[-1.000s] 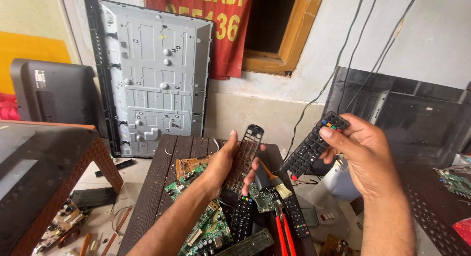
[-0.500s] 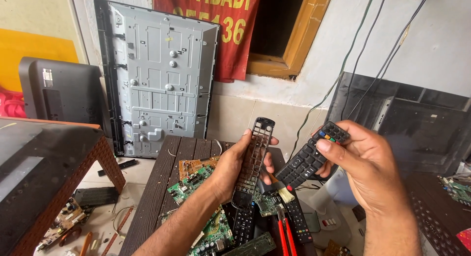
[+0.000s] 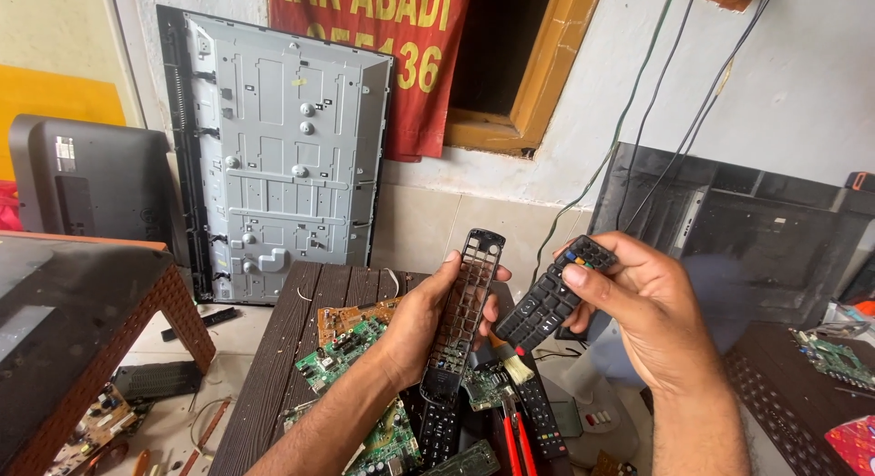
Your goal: The person disassembles a Samsung remote control, removes the circuit board, and reassembles it. They handle the remote and its internal components on a table with other electronics parts.
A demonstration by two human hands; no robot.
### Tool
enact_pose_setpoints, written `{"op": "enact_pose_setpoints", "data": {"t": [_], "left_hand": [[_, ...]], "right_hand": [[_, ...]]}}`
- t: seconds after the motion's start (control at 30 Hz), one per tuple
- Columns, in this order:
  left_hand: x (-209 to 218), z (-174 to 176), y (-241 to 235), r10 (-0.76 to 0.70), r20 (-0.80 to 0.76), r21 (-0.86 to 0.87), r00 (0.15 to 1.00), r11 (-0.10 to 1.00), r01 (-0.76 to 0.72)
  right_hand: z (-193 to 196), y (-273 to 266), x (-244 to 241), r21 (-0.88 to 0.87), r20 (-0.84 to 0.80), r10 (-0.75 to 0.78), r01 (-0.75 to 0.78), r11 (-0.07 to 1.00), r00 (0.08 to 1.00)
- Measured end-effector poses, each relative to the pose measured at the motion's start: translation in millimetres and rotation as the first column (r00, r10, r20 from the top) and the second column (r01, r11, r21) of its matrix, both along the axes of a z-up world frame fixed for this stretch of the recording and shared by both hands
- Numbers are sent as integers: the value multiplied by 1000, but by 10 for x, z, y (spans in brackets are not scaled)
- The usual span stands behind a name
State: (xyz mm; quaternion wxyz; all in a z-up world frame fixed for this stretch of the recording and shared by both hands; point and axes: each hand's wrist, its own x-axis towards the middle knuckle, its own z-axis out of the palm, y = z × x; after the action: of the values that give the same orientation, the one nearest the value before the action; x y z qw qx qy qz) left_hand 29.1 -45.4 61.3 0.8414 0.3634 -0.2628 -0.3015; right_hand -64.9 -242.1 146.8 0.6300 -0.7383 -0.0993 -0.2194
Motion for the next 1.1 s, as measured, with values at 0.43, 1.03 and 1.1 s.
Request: {"op": "enact_pose_setpoints", "data": {"t": [0.43, 1.03, 1.1], "left_hand": [[-56, -101, -130, 70, -111, 257, 991, 966, -39], [-67, -136, -292, -6, -321, 270, 947, 958, 98], [-83, -116, -274, 20, -303, 296, 953, 952, 74]], "right_hand": [[48, 114, 72, -54, 146, -230, 240, 969, 962], [-335, -10, 482, -114, 210, -308, 336, 935, 928], [-349, 32, 493, -101, 193, -300, 323, 941, 934]]}}
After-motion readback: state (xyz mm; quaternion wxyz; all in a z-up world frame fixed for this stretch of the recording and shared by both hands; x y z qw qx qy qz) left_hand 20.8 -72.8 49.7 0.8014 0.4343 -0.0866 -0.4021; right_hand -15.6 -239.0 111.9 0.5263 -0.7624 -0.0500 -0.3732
